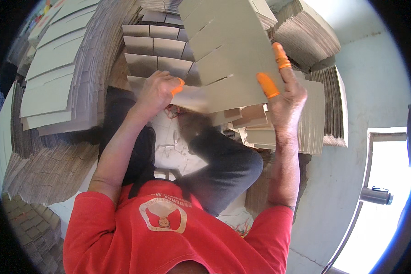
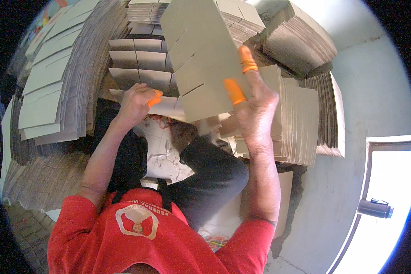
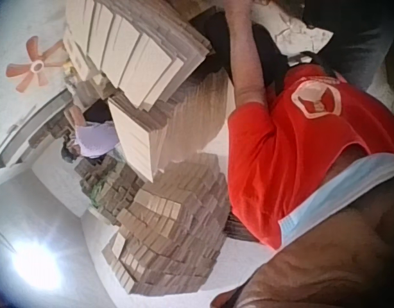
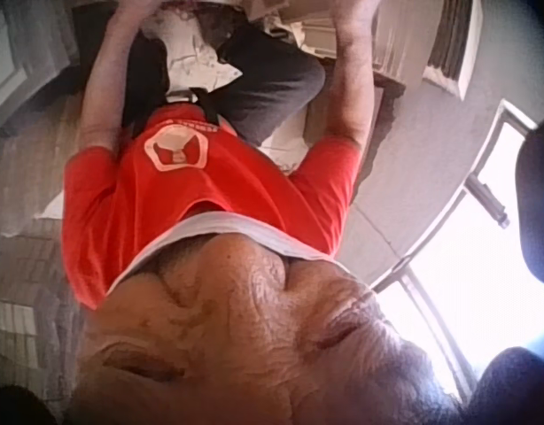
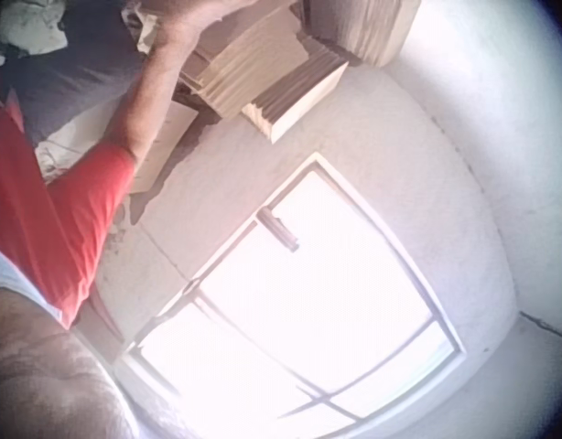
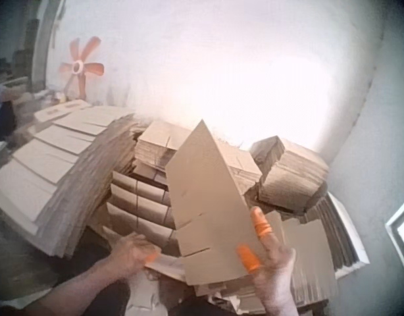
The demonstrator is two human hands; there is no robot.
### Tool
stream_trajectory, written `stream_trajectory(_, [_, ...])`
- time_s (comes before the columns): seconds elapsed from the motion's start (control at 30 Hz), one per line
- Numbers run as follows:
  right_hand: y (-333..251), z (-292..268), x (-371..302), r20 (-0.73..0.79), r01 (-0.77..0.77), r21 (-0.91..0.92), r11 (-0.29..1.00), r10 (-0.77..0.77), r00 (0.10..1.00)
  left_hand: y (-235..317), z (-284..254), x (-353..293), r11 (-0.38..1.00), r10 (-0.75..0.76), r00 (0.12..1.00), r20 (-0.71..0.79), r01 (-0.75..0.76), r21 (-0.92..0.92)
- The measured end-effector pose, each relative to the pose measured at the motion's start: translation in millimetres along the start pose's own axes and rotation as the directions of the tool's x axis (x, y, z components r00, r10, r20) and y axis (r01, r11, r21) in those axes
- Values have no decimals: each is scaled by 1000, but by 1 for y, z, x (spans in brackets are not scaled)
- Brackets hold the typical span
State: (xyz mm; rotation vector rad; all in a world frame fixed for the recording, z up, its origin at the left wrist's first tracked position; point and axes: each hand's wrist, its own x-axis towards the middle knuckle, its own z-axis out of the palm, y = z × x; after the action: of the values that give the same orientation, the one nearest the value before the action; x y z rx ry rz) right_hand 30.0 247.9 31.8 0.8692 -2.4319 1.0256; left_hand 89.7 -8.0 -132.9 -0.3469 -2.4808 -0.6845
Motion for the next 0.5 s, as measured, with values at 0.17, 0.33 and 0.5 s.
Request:
stream_trajectory(0.17, [0,16,2,53,-69,-93,993,74,996,-1,5,2,1000,22,999,-39,-22,-9])
stream_trajectory(0.33, [12,21,5,2,80,-129,988,-81,997,-3,4,5,999,28,998,-50,-30,-40])
stream_trajectory(0.5, [0,33,7,155,-71,28,997,66,986,-4,1,7,998,21,999,-34,-23,-57])
